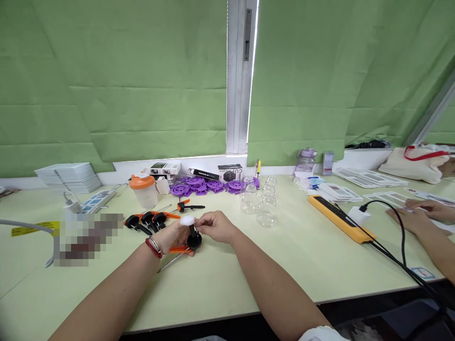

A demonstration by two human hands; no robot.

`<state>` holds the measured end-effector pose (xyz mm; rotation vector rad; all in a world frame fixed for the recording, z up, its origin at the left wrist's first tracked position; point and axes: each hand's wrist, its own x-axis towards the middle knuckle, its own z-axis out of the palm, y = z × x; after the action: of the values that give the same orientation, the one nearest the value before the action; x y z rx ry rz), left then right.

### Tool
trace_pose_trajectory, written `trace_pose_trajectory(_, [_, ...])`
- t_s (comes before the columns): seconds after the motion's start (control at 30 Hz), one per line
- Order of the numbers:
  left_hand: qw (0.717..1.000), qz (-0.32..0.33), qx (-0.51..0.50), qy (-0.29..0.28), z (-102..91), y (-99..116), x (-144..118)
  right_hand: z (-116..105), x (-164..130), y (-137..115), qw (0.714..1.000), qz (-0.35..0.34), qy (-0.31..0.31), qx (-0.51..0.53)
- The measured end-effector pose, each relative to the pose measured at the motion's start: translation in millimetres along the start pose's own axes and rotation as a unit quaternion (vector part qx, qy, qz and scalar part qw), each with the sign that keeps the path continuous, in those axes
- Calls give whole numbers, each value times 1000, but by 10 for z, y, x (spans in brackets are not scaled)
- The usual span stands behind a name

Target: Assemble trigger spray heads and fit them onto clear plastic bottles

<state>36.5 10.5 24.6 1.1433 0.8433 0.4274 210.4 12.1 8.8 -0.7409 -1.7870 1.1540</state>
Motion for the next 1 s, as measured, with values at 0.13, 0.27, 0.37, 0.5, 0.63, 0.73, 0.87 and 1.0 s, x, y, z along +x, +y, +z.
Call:
trace_pose_trajectory(0.13, [1000,-10,2,7,16,14,-13,-16,-26,-68,994,-54,7,-91])
trace_pose_trajectory(0.27, [1000,-8,0,-4,16,24,-22,-35,-48,-109,986,-95,-9,-134])
trace_pose_trajectory(0.37, [1000,-2,-3,-15,11,26,-22,-31,-49,-105,989,-86,-14,-120])
trace_pose_trajectory(0.5, [1000,-6,-3,-17,4,19,-16,0,-37,-81,996,-35,-12,-77])
trace_pose_trajectory(0.63, [1000,-9,-3,-12,1,12,-9,24,-23,-53,1000,0,-8,-27])
trace_pose_trajectory(0.73, [1000,-14,0,-11,-2,9,-6,30,-14,-30,1000,16,-11,6])
trace_pose_trajectory(0.87, [1000,-18,5,-13,-8,7,-7,33,-6,-6,999,29,-5,33])
trace_pose_trajectory(1.0, [1000,-15,8,-23,-23,-2,0,40,-1,3,998,33,-3,45])
